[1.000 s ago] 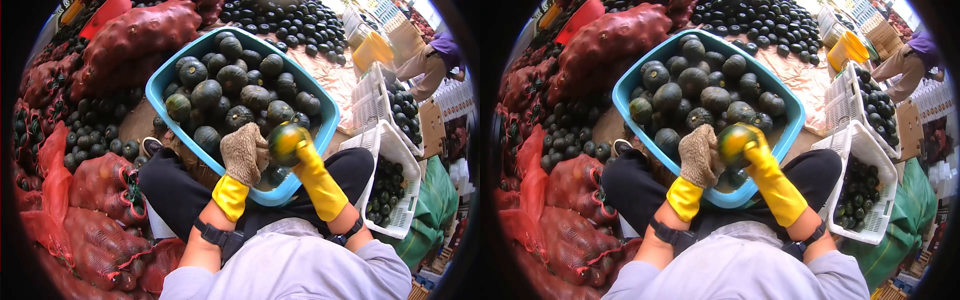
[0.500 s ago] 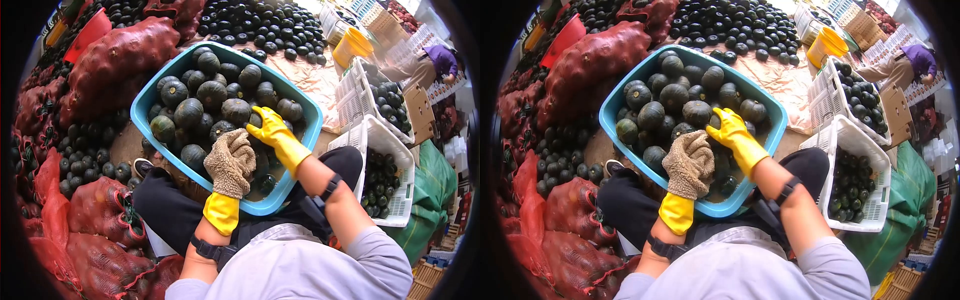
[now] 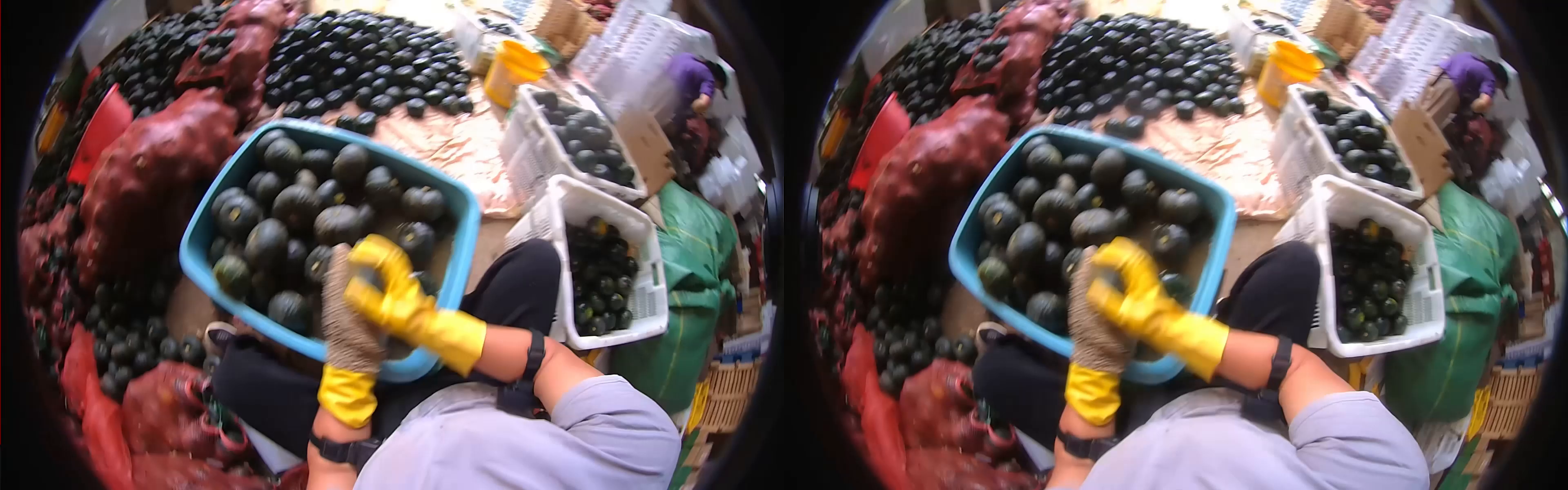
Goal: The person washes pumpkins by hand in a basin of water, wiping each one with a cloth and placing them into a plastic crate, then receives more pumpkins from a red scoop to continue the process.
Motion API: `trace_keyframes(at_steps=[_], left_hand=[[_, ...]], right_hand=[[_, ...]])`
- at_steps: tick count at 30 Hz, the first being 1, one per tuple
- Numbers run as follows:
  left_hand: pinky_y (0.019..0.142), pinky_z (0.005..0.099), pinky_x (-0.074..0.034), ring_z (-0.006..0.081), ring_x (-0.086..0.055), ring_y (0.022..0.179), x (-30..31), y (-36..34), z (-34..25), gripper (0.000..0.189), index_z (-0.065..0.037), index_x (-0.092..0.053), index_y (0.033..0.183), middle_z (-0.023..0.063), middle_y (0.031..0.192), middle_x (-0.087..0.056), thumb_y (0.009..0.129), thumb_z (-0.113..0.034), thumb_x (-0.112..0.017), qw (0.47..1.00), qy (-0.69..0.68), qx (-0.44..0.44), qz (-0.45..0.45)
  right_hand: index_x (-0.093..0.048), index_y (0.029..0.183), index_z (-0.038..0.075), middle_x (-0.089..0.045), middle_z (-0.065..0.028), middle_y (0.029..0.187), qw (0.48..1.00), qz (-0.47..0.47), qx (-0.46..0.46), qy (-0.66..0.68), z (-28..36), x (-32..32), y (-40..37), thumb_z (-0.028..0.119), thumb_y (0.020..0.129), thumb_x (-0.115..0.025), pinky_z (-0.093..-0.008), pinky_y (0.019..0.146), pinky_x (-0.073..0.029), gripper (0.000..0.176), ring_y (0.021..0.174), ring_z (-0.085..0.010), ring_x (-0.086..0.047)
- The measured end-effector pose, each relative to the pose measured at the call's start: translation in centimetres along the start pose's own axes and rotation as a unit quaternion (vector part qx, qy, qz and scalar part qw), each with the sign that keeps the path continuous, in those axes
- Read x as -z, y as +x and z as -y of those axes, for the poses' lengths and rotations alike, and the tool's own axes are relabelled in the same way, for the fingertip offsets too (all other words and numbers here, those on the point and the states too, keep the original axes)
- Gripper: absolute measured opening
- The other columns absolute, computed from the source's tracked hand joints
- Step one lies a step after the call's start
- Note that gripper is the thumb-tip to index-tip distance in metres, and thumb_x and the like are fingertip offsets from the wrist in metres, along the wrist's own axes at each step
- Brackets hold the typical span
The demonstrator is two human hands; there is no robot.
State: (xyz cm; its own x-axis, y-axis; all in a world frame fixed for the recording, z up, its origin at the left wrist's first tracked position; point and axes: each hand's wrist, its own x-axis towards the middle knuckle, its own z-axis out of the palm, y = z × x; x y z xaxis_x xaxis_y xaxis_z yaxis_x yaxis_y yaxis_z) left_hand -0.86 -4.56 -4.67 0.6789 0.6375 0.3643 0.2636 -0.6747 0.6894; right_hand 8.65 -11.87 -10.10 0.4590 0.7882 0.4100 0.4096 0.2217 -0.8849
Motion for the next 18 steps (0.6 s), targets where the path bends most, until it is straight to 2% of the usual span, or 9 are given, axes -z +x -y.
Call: trace_keyframes(at_steps=[3,7,8,9,10,12,14,16,18], left_hand=[[0.097,0.0442,-0.055,0.0368,-0.071,0.110,2.4,0.6,-0.4,0.046,-0.004,-0.061,0.126,0.0168,0.114,-0.074,0.091,-0.029,-0.076,0.997,-0.048,-0.027,0.057],[0.105,0.0453,-0.054,0.0405,-0.070,0.117,-0.4,-0.5,-2.5,0.047,-0.004,-0.062,0.135,0.0183,0.120,-0.074,0.096,-0.027,-0.073,0.999,0.033,-0.025,-0.014],[0.107,0.0450,-0.053,0.0391,-0.068,0.119,1.2,0.1,-2.5,0.048,-0.003,-0.062,0.135,0.0182,0.122,-0.072,0.095,-0.027,-0.074,0.999,0.031,-0.016,0.020],[0.109,0.0447,-0.052,0.0377,-0.067,0.122,2.8,0.7,-2.6,0.049,-0.002,-0.062,0.135,0.0180,0.124,-0.071,0.095,-0.028,-0.074,0.998,0.030,-0.008,0.054],[0.111,0.0444,-0.050,0.0363,-0.066,0.124,4.3,0.7,-3.0,0.050,-0.002,-0.061,0.135,0.0179,0.127,-0.069,0.095,-0.028,-0.075,0.995,0.026,0.000,0.100],[0.113,0.0450,-0.049,0.0356,-0.065,0.127,2.3,-0.8,-2.5,0.058,-0.001,-0.060,0.138,0.0190,0.129,-0.068,0.093,-0.033,-0.076,0.999,-0.018,-0.026,0.014],[0.113,0.0473,-0.049,0.0384,-0.066,0.126,-0.9,-1.8,-1.1,0.071,0.000,-0.061,0.142,0.0200,0.129,-0.069,0.088,-0.042,-0.080,0.987,0.011,-0.063,-0.148],[0.106,0.0446,-0.053,0.0350,-0.070,0.113,-1.2,-2.1,-0.6,0.054,0.001,-0.063,0.136,0.0203,0.122,-0.072,0.096,-0.034,-0.074,0.914,-0.396,0.088,-0.030],[0.107,0.0444,-0.053,0.0341,-0.069,0.114,-0.2,-1.1,-0.4,0.051,0.000,-0.063,0.136,0.0195,0.123,-0.072,0.099,-0.033,-0.070,0.896,-0.424,0.130,-0.001]], right_hand=[[-0.063,0.143,0.008,-0.057,-0.0186,0.151,0.990,0.123,0.054,-0.031,2.5,0.5,-1.3,0.025,0.091,-0.087,-0.0493,0.126,-0.035,0.059,0.150,-0.0374,-0.048],[-0.060,0.144,0.004,-0.063,-0.0191,0.142,0.969,-0.157,-0.007,-0.191,-2.5,-0.2,2.3,0.023,0.090,-0.086,-0.0479,0.121,-0.042,0.063,0.139,-0.0393,-0.057],[-0.059,0.147,0.005,-0.062,-0.0209,0.141,0.994,-0.096,-0.001,-0.060,-0.1,0.2,2.1,0.026,0.092,-0.085,-0.0477,0.122,-0.041,0.064,0.141,-0.0400,-0.055],[-0.057,0.150,0.007,-0.061,-0.0211,0.141,0.994,0.009,0.065,-0.082,1.5,1.0,0.9,0.031,0.095,-0.082,-0.0464,0.123,-0.040,0.065,0.143,-0.0390,-0.053],[-0.056,0.151,0.008,-0.062,-0.0210,0.141,0.982,0.122,-0.012,-0.143,3.8,1.2,0.9,0.032,0.097,-0.080,-0.0457,0.123,-0.040,0.064,0.145,-0.0372,-0.052],[-0.058,0.151,0.009,-0.065,-0.0197,0.140,0.969,0.240,-0.058,0.012,3.3,3.5,2.1,0.036,0.102,-0.074,-0.0458,0.121,-0.042,0.058,0.143,-0.0361,-0.056],[-0.064,0.144,0.007,-0.067,-0.0239,0.140,0.986,0.137,-0.092,0.006,-0.6,2.3,2.8,0.031,0.105,-0.068,-0.0496,0.114,-0.049,0.047,0.129,-0.0434,-0.064],[-0.067,0.141,0.007,-0.068,-0.0268,0.131,0.972,-0.013,0.024,-0.232,3.3,-1.0,0.1,0.034,0.103,-0.067,-0.0530,0.110,-0.050,0.047,0.123,-0.0484,-0.064],[-0.068,0.140,0.008,-0.068,-0.0254,0.127,0.969,-0.007,0.047,-0.241,2.2,-2.8,-1.7,0.035,0.097,-0.072,-0.0522,0.112,-0.047,0.050,0.127,-0.0466,-0.061]])
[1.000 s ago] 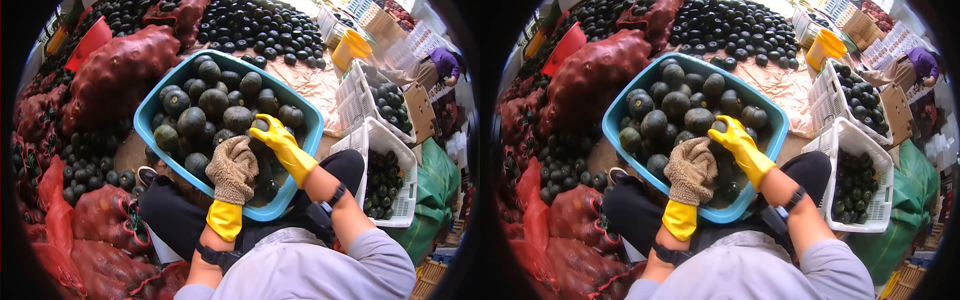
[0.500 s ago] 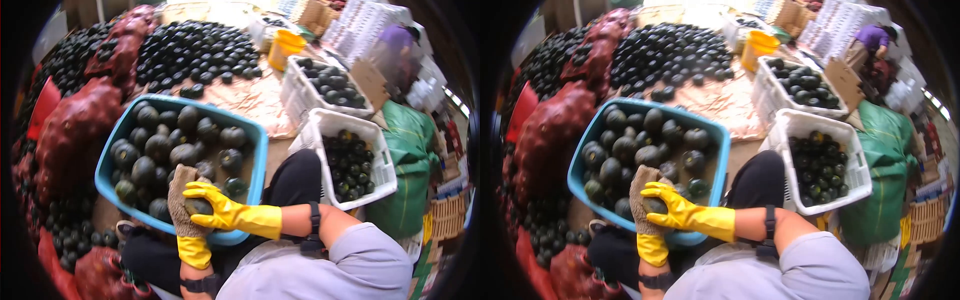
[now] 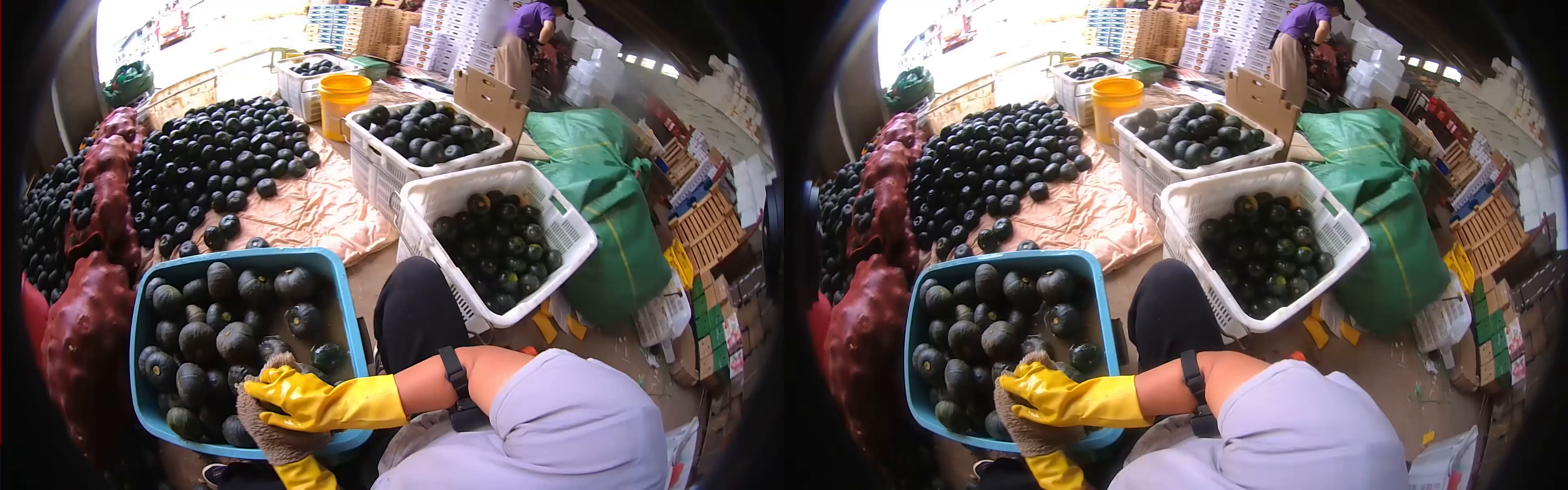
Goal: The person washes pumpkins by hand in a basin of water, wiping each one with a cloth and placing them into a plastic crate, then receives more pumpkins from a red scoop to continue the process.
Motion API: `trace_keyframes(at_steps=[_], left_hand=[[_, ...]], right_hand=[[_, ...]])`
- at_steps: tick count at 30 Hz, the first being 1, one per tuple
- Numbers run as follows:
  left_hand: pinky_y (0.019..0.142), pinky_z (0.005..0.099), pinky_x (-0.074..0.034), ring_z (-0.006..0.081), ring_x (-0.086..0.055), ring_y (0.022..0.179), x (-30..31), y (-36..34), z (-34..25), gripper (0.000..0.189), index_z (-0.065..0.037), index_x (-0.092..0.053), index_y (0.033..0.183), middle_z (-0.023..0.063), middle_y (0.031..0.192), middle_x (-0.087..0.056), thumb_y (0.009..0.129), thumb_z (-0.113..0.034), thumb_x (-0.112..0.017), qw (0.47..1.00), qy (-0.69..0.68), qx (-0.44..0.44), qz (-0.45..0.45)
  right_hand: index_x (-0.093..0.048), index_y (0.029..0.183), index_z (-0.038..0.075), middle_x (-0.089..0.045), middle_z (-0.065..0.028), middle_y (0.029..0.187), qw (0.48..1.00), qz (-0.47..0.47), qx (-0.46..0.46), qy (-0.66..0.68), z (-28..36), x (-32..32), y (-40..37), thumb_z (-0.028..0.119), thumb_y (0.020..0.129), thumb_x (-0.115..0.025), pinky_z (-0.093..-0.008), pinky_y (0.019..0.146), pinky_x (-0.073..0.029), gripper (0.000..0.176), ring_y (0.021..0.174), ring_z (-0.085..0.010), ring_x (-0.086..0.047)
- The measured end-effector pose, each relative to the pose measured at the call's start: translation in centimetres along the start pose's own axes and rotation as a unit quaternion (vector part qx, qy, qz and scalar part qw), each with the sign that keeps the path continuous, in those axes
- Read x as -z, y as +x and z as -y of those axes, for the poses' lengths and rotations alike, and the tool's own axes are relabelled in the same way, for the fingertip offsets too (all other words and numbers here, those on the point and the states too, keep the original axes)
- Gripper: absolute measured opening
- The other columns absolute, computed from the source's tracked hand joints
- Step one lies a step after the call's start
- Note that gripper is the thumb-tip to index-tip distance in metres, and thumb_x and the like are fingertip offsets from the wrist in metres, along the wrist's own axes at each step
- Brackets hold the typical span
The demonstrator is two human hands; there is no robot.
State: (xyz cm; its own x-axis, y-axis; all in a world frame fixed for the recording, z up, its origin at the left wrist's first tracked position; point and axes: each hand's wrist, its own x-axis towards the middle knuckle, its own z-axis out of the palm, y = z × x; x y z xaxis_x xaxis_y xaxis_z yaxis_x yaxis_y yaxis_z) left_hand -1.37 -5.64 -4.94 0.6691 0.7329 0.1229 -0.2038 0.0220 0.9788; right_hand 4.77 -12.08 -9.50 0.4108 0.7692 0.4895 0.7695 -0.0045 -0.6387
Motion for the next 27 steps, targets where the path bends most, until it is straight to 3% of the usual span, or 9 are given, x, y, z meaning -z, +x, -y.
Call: trace_keyframes(at_steps=[3,5,9,13,16,17,19,25,27], left_hand=[[0.109,0.0441,-0.052,0.0328,-0.069,0.117,0.4,0.8,-0.6,0.046,0.000,-0.063,0.135,0.0182,0.125,-0.071,0.102,-0.033,-0.064,0.986,0.152,-0.061,0.001],[0.110,0.0438,-0.051,0.0319,-0.068,0.118,-0.1,0.1,0.3,0.044,-0.001,-0.063,0.134,0.0173,0.126,-0.071,0.104,-0.033,-0.060,0.972,0.206,-0.110,-0.032],[0.112,0.0434,-0.050,0.0302,-0.067,0.121,-1.0,-1.1,1.4,0.040,-0.002,-0.062,0.133,0.0155,0.128,-0.070,0.108,-0.032,-0.052,0.994,0.045,-0.032,-0.096],[0.115,0.0439,-0.048,0.0290,-0.066,0.126,1.1,-1.6,0.1,0.038,-0.003,-0.061,0.136,0.0142,0.131,-0.070,0.111,-0.029,-0.046,0.869,-0.455,0.193,0.013],[0.113,0.0421,-0.050,0.0277,-0.066,0.124,1.0,-3.2,0.1,0.039,-0.005,-0.061,0.134,0.0123,0.124,-0.072,0.102,-0.027,-0.064,0.921,0.294,-0.250,-0.048],[0.112,0.0424,-0.051,0.0293,-0.067,0.123,0.8,-2.8,2.0,0.044,-0.005,-0.062,0.134,0.0125,0.124,-0.072,0.098,-0.030,-0.070,0.947,0.225,-0.218,-0.075],[0.110,0.0435,-0.053,0.0336,-0.069,0.120,-0.1,-1.7,4.2,0.056,-0.005,-0.064,0.132,0.0135,0.123,-0.073,0.089,-0.037,-0.079,0.975,0.126,-0.140,-0.121],[0.107,0.0499,-0.053,0.0431,-0.069,0.116,4.5,-2.0,0.7,0.074,-0.005,-0.066,0.130,0.0203,0.122,-0.073,0.072,-0.042,-0.091,0.874,0.389,-0.287,-0.050],[0.106,0.0477,-0.054,0.0371,-0.070,0.115,3.6,-2.5,2.1,0.058,-0.006,-0.068,0.123,0.0156,0.120,-0.073,0.078,-0.037,-0.088,0.928,0.311,-0.189,-0.078]], right_hand=[[-0.068,0.141,0.011,-0.072,-0.0198,0.122,0.973,0.128,0.008,0.192,-0.5,3.3,1.8,0.032,0.097,-0.074,-0.0466,0.112,-0.047,0.049,0.125,-0.0389,-0.065],[-0.065,0.145,0.010,-0.074,-0.0168,0.123,0.885,0.178,-0.303,0.305,3.8,8.5,4.0,0.033,0.099,-0.074,-0.0434,0.113,-0.048,0.052,0.126,-0.0331,-0.067],[-0.050,0.159,0.010,-0.058,-0.0173,0.156,0.972,-0.056,-0.058,0.221,-2.5,0.5,1.2,0.021,0.099,-0.077,-0.0435,0.124,-0.039,0.066,0.147,-0.0354,-0.053],[-0.052,0.158,0.013,-0.053,-0.0211,0.160,0.970,0.207,-0.034,0.125,-0.9,5.3,2.4,0.026,0.085,-0.088,-0.0459,0.124,-0.039,0.083,0.150,-0.0411,-0.047],[-0.057,0.149,0.011,-0.062,-0.0207,0.144,0.865,0.236,-0.259,0.360,1.5,8.1,4.0,0.031,0.086,-0.089,-0.0421,0.114,-0.048,0.074,0.135,-0.0338,-0.062],[-0.057,0.149,0.011,-0.063,-0.0194,0.140,0.780,0.184,-0.339,0.493,0.3,5.7,3.1,0.031,0.086,-0.088,-0.0409,0.113,-0.048,0.073,0.131,-0.0303,-0.064],[-0.056,0.150,0.010,-0.065,-0.0164,0.138,0.862,0.006,-0.284,0.419,-1.4,0.8,0.9,0.028,0.089,-0.087,-0.0396,0.113,-0.048,0.071,0.130,-0.0257,-0.063],[-0.058,0.149,0.011,-0.066,-0.0195,0.139,0.968,0.186,-0.051,0.160,-1.5,6.1,2.5,0.030,0.085,-0.091,-0.0388,0.113,-0.050,0.075,0.130,-0.0316,-0.065],[-0.057,0.148,0.009,-0.065,-0.0115,0.140,0.812,0.274,-0.271,0.437,-0.6,7.1,3.7,0.033,0.096,-0.083,-0.0375,0.110,-0.052,0.063,0.131,-0.0246,-0.064]])
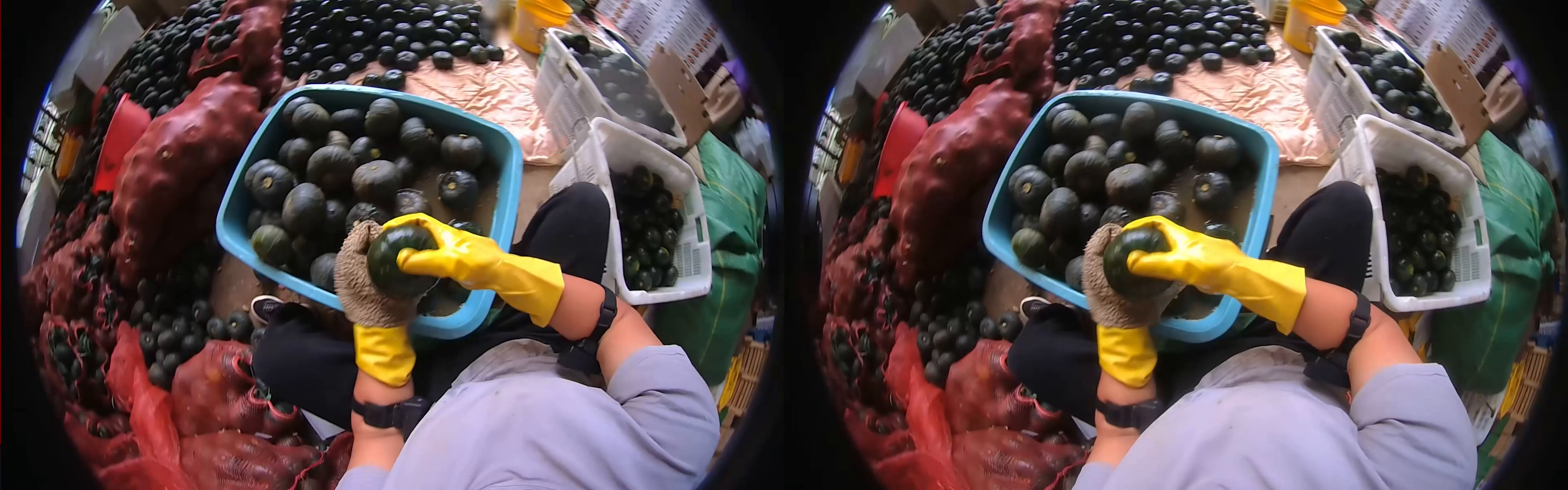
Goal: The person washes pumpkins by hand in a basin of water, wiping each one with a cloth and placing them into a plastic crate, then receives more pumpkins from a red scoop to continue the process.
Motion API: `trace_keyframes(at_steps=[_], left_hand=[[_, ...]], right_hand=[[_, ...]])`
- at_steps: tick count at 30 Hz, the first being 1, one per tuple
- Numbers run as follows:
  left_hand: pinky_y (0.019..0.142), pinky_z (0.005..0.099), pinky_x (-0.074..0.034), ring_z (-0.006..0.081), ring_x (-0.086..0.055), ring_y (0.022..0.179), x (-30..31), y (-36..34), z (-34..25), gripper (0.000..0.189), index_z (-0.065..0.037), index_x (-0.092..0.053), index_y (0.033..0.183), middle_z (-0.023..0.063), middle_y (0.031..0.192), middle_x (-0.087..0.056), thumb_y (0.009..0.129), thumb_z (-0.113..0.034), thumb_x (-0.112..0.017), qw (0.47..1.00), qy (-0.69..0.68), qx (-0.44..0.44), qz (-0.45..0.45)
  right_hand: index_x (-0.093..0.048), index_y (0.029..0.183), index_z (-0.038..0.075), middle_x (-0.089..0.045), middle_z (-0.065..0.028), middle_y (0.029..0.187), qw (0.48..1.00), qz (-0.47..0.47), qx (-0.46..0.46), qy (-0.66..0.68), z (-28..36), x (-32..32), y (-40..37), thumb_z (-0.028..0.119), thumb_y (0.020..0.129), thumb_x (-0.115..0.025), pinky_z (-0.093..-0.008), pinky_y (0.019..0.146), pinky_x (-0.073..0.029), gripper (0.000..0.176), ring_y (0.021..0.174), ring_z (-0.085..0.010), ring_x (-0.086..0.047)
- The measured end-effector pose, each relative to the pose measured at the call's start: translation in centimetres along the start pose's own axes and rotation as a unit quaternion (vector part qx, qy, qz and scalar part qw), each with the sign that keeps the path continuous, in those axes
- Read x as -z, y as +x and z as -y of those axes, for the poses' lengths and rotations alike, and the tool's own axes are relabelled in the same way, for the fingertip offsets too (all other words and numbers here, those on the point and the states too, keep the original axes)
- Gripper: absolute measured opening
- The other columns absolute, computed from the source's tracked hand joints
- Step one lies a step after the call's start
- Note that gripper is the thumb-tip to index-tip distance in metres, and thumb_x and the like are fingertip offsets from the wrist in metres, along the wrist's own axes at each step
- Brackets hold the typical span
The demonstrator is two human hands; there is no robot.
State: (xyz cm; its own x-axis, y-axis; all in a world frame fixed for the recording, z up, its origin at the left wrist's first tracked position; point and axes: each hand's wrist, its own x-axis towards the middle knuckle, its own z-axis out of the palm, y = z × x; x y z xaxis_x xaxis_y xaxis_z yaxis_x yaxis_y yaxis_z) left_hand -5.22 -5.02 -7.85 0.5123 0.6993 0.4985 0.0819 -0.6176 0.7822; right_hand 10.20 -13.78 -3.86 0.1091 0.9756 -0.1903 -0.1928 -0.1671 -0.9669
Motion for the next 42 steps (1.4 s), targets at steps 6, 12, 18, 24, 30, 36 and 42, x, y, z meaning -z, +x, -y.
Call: trace_keyframes(at_steps=[6,12,18,24,30,36,42], left_hand=[[0.101,0.0444,-0.057,0.0334,-0.072,0.109,-2.4,0.7,0.3,0.042,-0.008,-0.070,0.119,0.0125,0.116,-0.074,0.082,-0.021,-0.085,0.899,-0.338,0.274,-0.056],[0.092,0.0432,-0.057,0.0374,-0.071,0.097,-1.0,0.3,1.1,0.064,-0.005,-0.067,0.114,0.0137,0.103,-0.071,0.062,-0.025,-0.099,0.967,-0.199,0.157,-0.030],[0.093,0.0504,-0.055,0.0463,-0.070,0.105,-0.7,0.2,0.4,0.070,-0.006,-0.065,0.124,0.0203,0.114,-0.072,0.061,-0.023,-0.092,0.992,0.118,-0.032,-0.042],[0.094,0.0411,-0.056,0.0378,-0.073,0.099,-3.1,1.3,1.0,0.054,-0.004,-0.070,0.114,0.0155,0.104,-0.073,0.069,-0.023,-0.093,0.958,-0.176,0.139,-0.177],[0.101,0.0397,-0.052,0.0283,-0.069,0.105,-0.8,1.1,-0.3,0.044,-0.004,-0.068,0.111,0.0103,0.114,-0.072,0.077,-0.024,-0.088,0.993,-0.050,0.105,0.025],[0.058,0.0269,-0.050,0.0156,-0.052,0.060,0.4,3.8,-2.9,0.022,-0.004,-0.069,0.088,0.0045,0.078,-0.062,0.091,-0.025,-0.065,0.482,-0.678,0.540,-0.126],[0.049,0.0236,-0.046,0.0120,-0.052,0.058,-0.9,4.9,-2.5,0.034,0.008,-0.072,0.113,0.0025,0.075,-0.060,0.091,-0.018,-0.067,0.521,-0.618,0.561,-0.178]], right_hand=[[-0.050,0.156,0.010,-0.061,-0.0124,0.147,0.944,-0.185,0.143,-0.232,-3.3,-1.1,0.8,0.026,0.089,-0.090,-0.0421,0.118,-0.047,0.080,0.137,-0.0263,-0.058],[-0.049,0.155,0.013,-0.060,-0.0143,0.146,0.980,-0.123,-0.075,0.136,-1.3,-2.2,0.1,0.039,0.094,-0.086,-0.0407,0.106,-0.057,0.076,0.137,-0.0285,-0.060],[-0.060,0.146,0.009,-0.069,-0.0172,0.136,0.961,-0.086,0.138,-0.226,-1.2,-0.2,1.2,0.020,0.079,-0.094,-0.0438,0.113,-0.051,0.076,0.130,-0.0312,-0.066],[-0.049,0.156,0.011,-0.064,-0.0104,0.141,0.979,-0.124,0.030,0.157,-4.2,-2.3,1.2,0.027,0.091,-0.089,-0.0384,0.116,-0.047,0.078,0.137,-0.0220,-0.058],[-0.052,0.145,0.007,-0.067,-0.0118,0.135,0.992,-0.124,-0.022,-0.011,-2.9,0.6,-0.6,0.025,0.087,-0.092,-0.0397,0.111,-0.051,0.074,0.126,-0.0247,-0.066],[-0.062,0.142,0.001,-0.071,-0.0189,0.135,0.785,-0.256,0.258,0.502,2.2,15.1,-9.9,0.034,0.106,-0.069,-0.0446,0.107,-0.061,0.050,0.122,-0.0344,-0.072],[-0.063,0.146,0.000,-0.069,-0.0149,0.143,0.846,-0.381,0.373,-0.030,-2.5,22.0,-5.8,0.040,0.111,-0.059,-0.0360,0.111,-0.055,0.053,0.132,-0.0251,-0.066]])
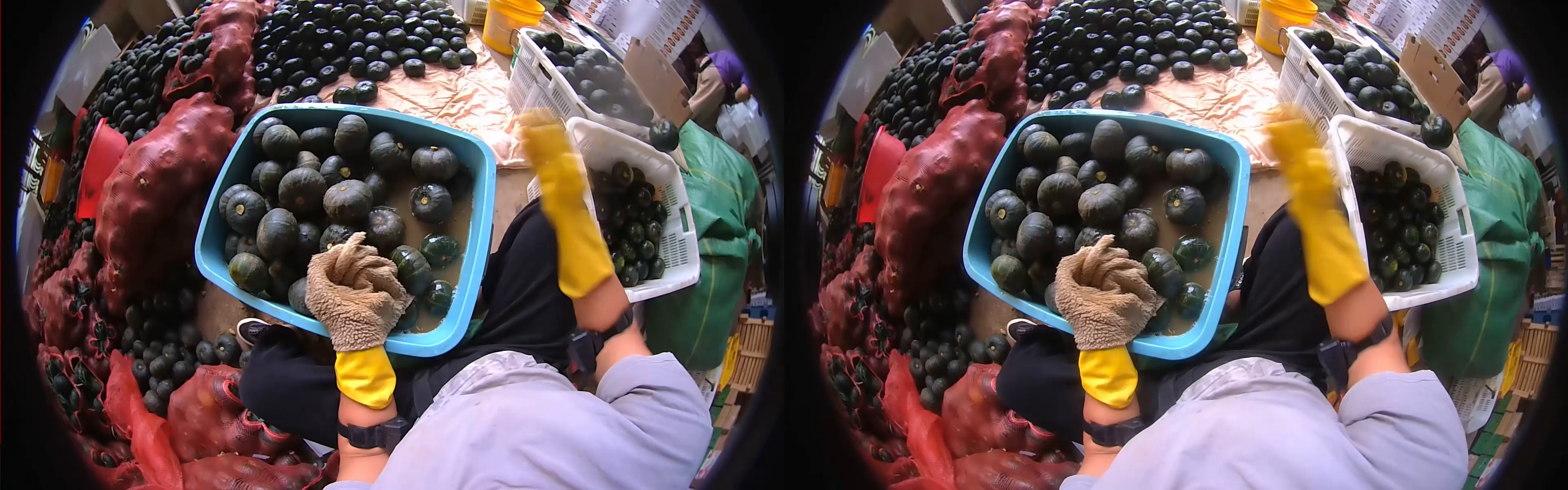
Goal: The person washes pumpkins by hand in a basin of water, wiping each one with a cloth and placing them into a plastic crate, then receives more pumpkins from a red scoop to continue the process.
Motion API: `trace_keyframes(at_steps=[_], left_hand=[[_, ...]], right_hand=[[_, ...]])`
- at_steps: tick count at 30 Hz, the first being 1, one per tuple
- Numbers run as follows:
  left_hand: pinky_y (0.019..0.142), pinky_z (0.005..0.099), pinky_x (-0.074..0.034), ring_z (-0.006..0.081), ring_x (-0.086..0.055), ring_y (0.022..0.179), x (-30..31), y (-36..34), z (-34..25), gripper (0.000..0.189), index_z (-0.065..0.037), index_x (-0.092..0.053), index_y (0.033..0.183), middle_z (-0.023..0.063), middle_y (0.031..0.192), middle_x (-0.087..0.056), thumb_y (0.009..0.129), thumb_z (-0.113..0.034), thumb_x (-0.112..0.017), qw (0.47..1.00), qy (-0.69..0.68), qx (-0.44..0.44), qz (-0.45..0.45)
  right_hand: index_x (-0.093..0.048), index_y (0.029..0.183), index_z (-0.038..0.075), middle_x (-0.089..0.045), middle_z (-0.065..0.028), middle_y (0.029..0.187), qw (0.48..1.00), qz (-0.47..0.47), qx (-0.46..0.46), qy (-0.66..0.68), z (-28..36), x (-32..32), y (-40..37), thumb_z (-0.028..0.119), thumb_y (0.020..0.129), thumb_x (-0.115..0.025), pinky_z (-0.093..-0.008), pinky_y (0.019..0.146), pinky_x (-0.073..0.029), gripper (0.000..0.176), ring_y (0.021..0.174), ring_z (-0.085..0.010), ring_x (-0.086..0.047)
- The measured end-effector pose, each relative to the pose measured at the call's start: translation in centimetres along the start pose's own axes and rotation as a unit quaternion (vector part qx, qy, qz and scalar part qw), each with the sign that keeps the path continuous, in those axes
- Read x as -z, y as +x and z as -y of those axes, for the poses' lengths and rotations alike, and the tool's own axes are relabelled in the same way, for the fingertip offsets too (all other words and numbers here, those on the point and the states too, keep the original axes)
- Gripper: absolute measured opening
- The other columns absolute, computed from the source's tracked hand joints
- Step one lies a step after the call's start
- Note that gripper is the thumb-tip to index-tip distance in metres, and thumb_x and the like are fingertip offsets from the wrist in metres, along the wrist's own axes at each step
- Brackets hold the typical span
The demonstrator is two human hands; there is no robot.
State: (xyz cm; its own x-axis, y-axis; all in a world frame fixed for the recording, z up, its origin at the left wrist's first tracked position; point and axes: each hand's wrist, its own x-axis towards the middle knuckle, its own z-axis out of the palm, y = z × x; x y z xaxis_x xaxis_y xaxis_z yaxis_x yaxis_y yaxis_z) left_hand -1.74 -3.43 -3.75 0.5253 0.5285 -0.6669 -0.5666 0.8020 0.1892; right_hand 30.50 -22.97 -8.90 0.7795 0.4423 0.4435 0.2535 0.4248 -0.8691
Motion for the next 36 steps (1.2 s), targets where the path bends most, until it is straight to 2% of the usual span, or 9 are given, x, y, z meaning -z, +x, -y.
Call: trace_keyframes(at_steps=[5,10,15,18,25,27,30,33,36], left_hand=[[0.078,0.0265,-0.059,0.0180,-0.072,0.089,5.3,4.1,2.5,0.033,0.003,-0.064,0.119,0.0102,0.109,-0.073,0.090,-0.008,-0.073,0.843,0.433,-0.275,0.161],[0.072,0.0220,-0.056,0.0115,-0.067,0.083,3.4,1.9,3.3,0.020,0.001,-0.065,0.111,0.0049,0.099,-0.072,0.092,-0.003,-0.069,0.752,0.531,-0.364,0.141],[0.061,0.0193,-0.050,0.0102,-0.061,0.075,3.4,2.8,3.3,0.023,0.002,-0.067,0.113,0.0023,0.093,-0.066,0.104,-0.016,-0.056,0.962,0.227,-0.126,0.083],[0.064,0.0202,-0.052,0.0102,-0.061,0.075,2.9,1.8,4.5,0.024,0.001,-0.067,0.116,0.0014,0.092,-0.066,0.103,-0.016,-0.057,0.867,0.401,-0.276,0.104],[0.076,0.0222,-0.057,0.0128,-0.069,0.087,4.1,1.9,4.2,0.032,0.003,-0.063,0.123,0.0033,0.099,-0.069,0.092,-0.003,-0.067,0.673,0.610,-0.389,0.155],[0.066,0.0229,-0.056,0.0129,-0.066,0.077,2.7,1.3,3.7,0.027,0.002,-0.067,0.119,0.0027,0.091,-0.067,0.103,-0.018,-0.058,0.940,0.286,-0.168,0.086],[0.069,0.0208,-0.053,0.0125,-0.063,0.077,5.1,3.7,2.5,0.029,0.003,-0.065,0.119,0.0009,0.091,-0.065,0.101,-0.019,-0.057,0.904,0.357,-0.168,0.163],[0.085,0.0251,-0.055,0.0138,-0.066,0.093,5.0,2.9,3.4,0.033,0.005,-0.059,0.125,0.0040,0.106,-0.068,0.097,-0.012,-0.059,0.747,0.555,-0.323,0.175],[0.094,0.0337,-0.058,0.0210,-0.071,0.105,5.2,4.9,1.9,0.032,0.002,-0.059,0.122,0.0112,0.120,-0.071,0.094,-0.012,-0.066,0.901,0.314,-0.222,0.202]], right_hand=[[-0.067,0.142,0.016,-0.060,-0.0203,0.151,0.644,0.417,-0.059,-0.638,-4.6,-15.3,-3.8,0.019,0.096,-0.069,-0.0501,0.110,-0.052,0.045,0.134,-0.0429,-0.060],[-0.078,0.120,0.000,-0.070,-0.0217,0.131,0.480,0.199,0.065,-0.852,-17.1,-19.8,-7.6,0.017,0.101,-0.058,-0.0607,0.089,-0.048,0.033,0.121,-0.0422,-0.063],[-0.073,0.131,0.008,-0.070,-0.0201,0.135,0.700,0.403,-0.251,-0.533,-5.7,-16.6,-4.3,0.032,0.078,-0.088,-0.0504,0.110,-0.053,0.060,0.132,-0.0444,-0.061],[-0.066,0.140,0.007,-0.061,-0.0214,0.149,0.742,0.475,-0.173,-0.440,-8.8,-13.7,-4.1,0.031,0.074,-0.092,-0.0498,0.115,-0.049,0.076,0.141,-0.0417,-0.056],[-0.076,0.133,0.019,-0.064,-0.0099,0.150,0.547,0.209,0.043,-0.810,-18.3,-18.6,-8.5,0.025,0.101,-0.061,-0.0634,0.095,-0.052,0.036,0.135,-0.0447,-0.059],[-0.076,0.134,0.016,-0.067,-0.0114,0.147,0.506,0.236,0.015,-0.829,-16.9,-19.0,-9.0,0.030,0.099,-0.066,-0.0622,0.094,-0.053,0.039,0.130,-0.0443,-0.064],[-0.069,0.143,0.011,-0.071,-0.0164,0.141,0.642,0.527,-0.148,-0.537,-7.0,-15.4,-4.1,0.043,0.090,-0.078,-0.0561,0.098,-0.056,0.062,0.123,-0.0419,-0.070],[-0.067,0.142,0.010,-0.072,-0.0157,0.135,0.750,0.443,-0.384,-0.306,-3.3,-13.6,-3.0,0.056,0.091,-0.081,-0.0441,0.104,-0.054,0.070,0.125,-0.0296,-0.067],[-0.072,0.138,0.010,-0.075,-0.0088,0.127,0.897,0.300,-0.325,-0.012,-3.0,-14.6,-8.0,0.043,0.097,-0.081,-0.0367,0.109,-0.049,0.053,0.123,-0.0194,-0.065]])
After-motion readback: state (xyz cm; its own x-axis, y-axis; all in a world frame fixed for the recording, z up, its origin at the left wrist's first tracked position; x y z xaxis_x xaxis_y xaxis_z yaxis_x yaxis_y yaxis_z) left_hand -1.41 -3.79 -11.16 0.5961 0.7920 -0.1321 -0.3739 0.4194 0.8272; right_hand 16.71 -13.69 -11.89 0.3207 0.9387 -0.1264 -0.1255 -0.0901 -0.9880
